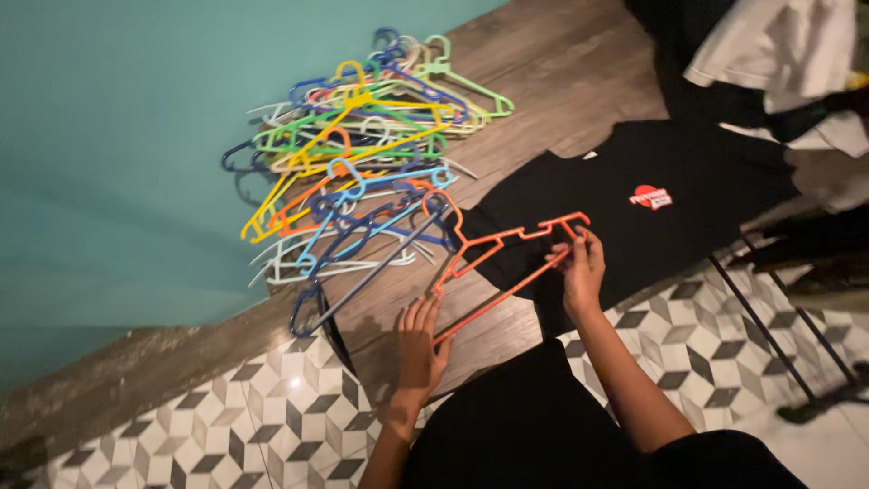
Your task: The person picks up t-shirts from a pile on a bench, places them on plastic hangers, and hangs them on a metal clothing rack. The person handles a beige t-shirt and a black t-shirt, smoothing each before placing it on a hanger and moving it to the rack.
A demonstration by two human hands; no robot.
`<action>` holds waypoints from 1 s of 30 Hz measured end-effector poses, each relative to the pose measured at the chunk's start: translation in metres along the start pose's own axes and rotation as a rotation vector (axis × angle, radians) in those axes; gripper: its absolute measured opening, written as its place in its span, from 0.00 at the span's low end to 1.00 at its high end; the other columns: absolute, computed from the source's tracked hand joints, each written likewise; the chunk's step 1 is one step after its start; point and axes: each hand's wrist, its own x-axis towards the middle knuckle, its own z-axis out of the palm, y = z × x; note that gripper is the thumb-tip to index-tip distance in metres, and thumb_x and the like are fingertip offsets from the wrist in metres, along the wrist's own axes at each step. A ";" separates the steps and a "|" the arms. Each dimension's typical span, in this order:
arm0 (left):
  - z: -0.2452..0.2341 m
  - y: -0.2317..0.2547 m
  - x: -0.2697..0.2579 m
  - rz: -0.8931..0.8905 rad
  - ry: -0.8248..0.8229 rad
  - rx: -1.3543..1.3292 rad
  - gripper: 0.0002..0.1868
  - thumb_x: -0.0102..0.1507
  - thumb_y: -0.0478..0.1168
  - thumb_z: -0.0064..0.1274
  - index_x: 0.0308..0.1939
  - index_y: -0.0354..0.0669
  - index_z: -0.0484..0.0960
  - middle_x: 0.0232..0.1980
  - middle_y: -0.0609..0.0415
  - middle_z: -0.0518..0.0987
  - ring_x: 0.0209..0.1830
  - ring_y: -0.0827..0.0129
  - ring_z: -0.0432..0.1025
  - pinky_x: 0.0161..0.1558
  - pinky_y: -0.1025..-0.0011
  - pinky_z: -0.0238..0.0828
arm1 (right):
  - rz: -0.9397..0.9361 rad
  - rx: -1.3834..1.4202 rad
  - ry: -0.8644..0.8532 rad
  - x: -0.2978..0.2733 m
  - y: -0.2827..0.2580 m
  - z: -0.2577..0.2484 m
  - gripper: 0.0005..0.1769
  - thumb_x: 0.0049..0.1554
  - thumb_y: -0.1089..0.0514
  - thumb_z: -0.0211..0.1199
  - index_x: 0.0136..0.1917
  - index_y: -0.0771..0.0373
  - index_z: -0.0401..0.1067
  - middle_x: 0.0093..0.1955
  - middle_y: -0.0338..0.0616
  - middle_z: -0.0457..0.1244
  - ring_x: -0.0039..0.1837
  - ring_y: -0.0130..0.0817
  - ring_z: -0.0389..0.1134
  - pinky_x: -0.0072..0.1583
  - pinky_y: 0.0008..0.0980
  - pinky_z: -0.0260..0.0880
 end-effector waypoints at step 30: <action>0.137 0.103 0.137 0.086 0.062 -0.005 0.48 0.50 0.39 0.63 0.74 0.34 0.62 0.65 0.40 0.69 0.68 0.45 0.62 0.67 0.48 0.57 | -0.479 -0.980 -0.060 0.131 -0.085 -0.176 0.14 0.65 0.51 0.61 0.57 0.62 0.71 0.59 0.54 0.67 0.63 0.51 0.68 0.64 0.43 0.67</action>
